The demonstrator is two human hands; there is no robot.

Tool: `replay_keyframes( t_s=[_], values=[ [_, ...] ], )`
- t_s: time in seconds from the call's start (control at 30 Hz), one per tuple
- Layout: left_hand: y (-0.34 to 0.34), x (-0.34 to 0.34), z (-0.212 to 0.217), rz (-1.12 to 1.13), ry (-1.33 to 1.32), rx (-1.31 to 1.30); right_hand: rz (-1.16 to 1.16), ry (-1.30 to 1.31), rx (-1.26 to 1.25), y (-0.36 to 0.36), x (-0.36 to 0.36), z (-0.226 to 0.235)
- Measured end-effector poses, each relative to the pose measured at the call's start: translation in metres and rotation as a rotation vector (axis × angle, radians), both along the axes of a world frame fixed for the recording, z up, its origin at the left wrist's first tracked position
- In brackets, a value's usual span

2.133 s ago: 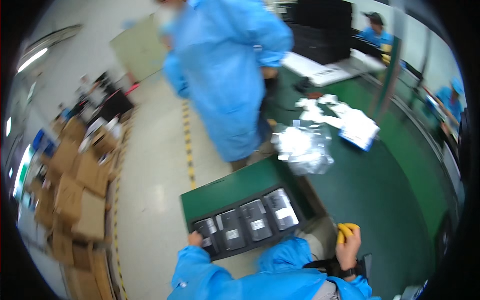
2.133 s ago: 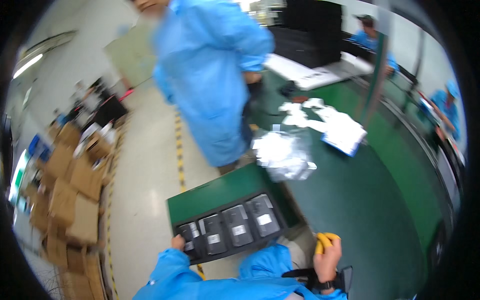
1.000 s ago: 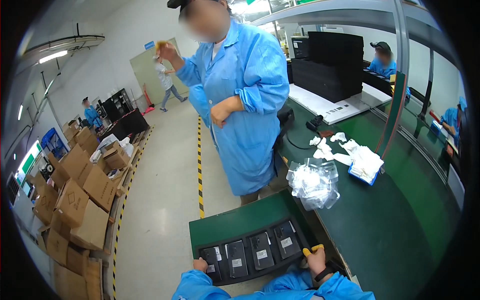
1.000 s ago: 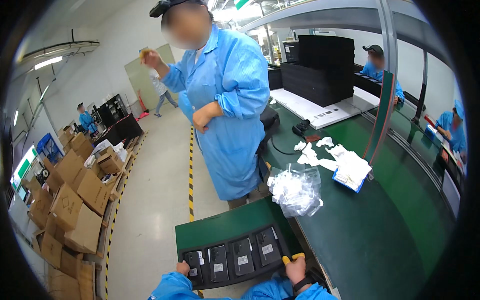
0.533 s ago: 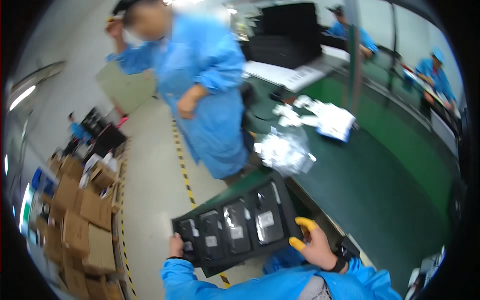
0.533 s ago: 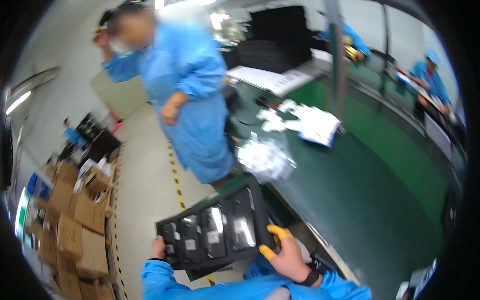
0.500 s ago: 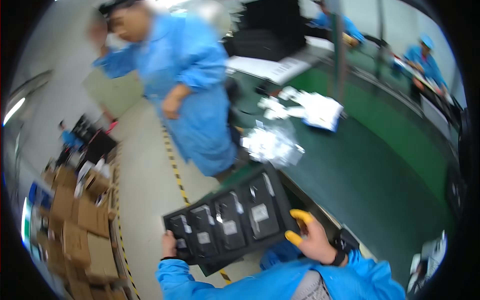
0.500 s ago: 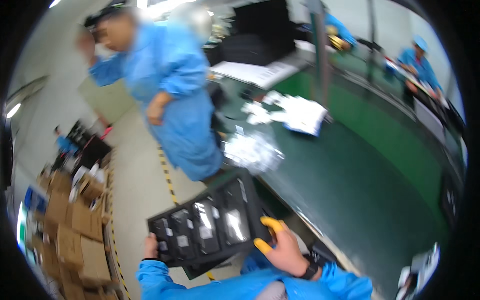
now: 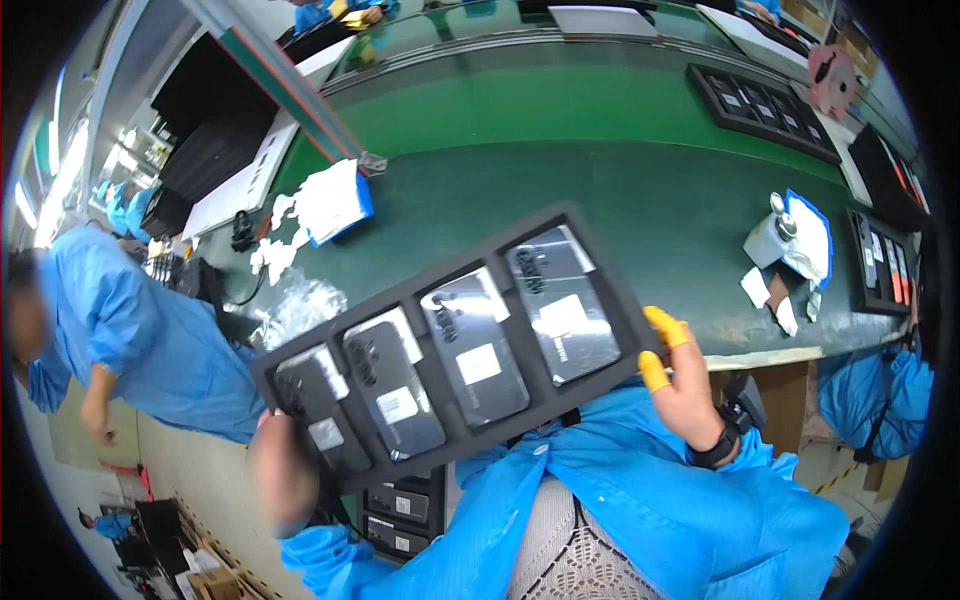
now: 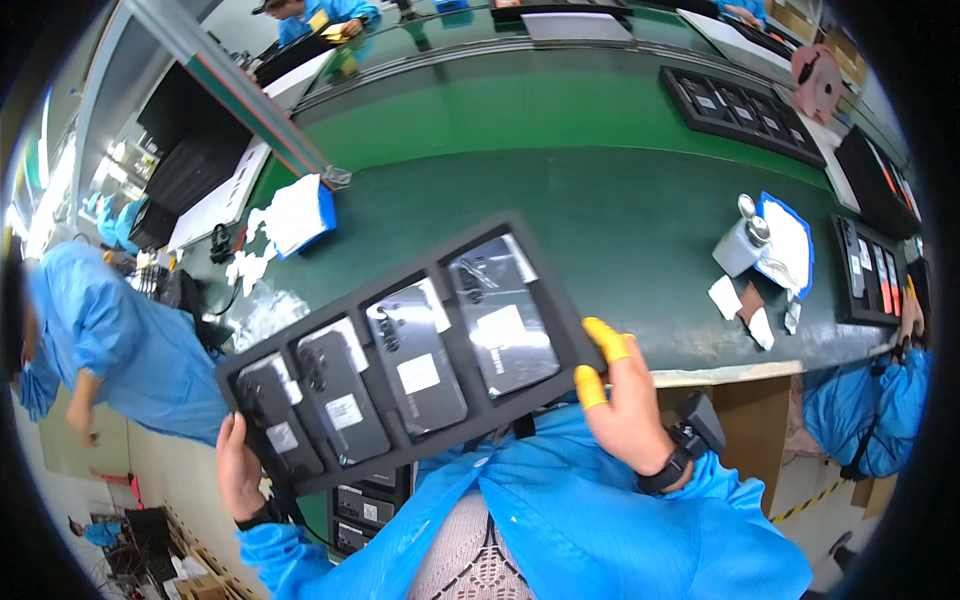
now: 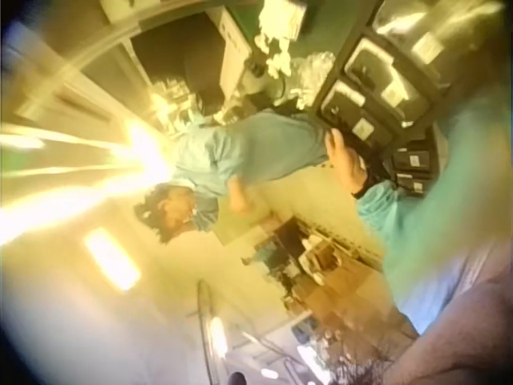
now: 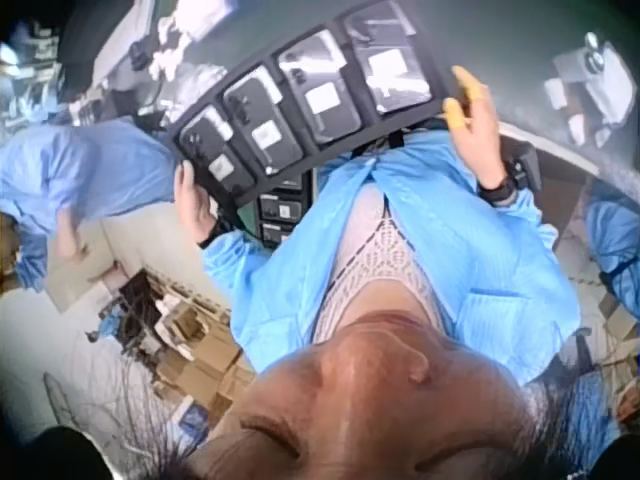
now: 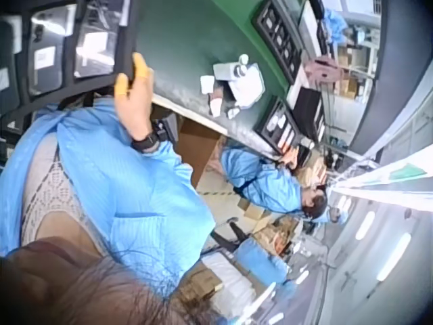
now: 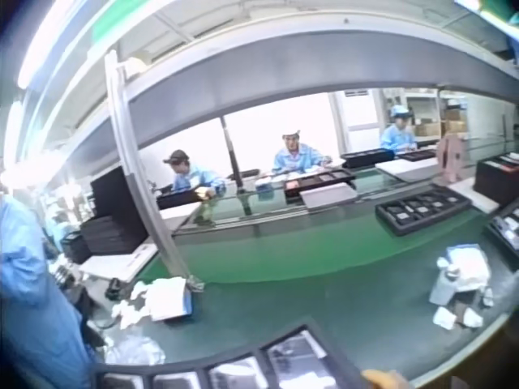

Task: Cleaning the camera lenses and back surface of multiple smartphones on an assembly line using a wipe.

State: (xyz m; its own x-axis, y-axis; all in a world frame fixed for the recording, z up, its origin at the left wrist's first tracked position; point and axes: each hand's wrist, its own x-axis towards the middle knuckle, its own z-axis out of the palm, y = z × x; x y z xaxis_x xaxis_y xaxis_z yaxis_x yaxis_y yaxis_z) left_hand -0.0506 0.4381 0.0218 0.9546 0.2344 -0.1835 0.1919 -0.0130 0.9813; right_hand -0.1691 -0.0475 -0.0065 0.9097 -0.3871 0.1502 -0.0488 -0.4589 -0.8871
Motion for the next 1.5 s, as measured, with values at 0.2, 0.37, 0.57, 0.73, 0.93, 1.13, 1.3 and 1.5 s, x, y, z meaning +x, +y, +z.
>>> replay_keyframes(
  t_s=[0.2,0.37,0.57,0.73,0.93,1.13,1.3,1.5],
  values=[
    [-0.101,0.113,-0.005,-0.317,-0.017,-0.1,-0.278,0.172,-0.041,-0.053,-0.043,-0.047],
    [-0.122,0.206,-0.046,-0.436,0.275,-0.206,-0.255,0.477,-0.067,-0.066,-0.035,-0.008],
    [-0.148,0.182,-0.058,-0.404,0.148,0.136,-0.258,0.22,-0.217,-0.082,-0.014,-0.027],
    [-0.149,0.126,-0.021,-0.476,0.281,0.588,-0.282,0.126,-0.363,-0.077,0.012,-0.052],
    [-0.128,0.081,-0.053,-0.371,0.179,0.569,-0.238,0.113,-0.339,-0.086,0.018,-0.05],
    [-0.146,0.063,-0.042,-0.312,-0.228,1.119,-0.193,0.201,-0.56,-0.089,0.025,-0.03],
    [-0.233,0.057,-0.002,-0.738,-0.481,0.958,-0.155,0.207,-0.685,-0.083,0.03,-0.035],
    [-0.316,0.065,-0.019,-0.937,-0.297,0.754,-0.268,0.217,-0.661,-0.072,0.041,-0.03]
  ],
)
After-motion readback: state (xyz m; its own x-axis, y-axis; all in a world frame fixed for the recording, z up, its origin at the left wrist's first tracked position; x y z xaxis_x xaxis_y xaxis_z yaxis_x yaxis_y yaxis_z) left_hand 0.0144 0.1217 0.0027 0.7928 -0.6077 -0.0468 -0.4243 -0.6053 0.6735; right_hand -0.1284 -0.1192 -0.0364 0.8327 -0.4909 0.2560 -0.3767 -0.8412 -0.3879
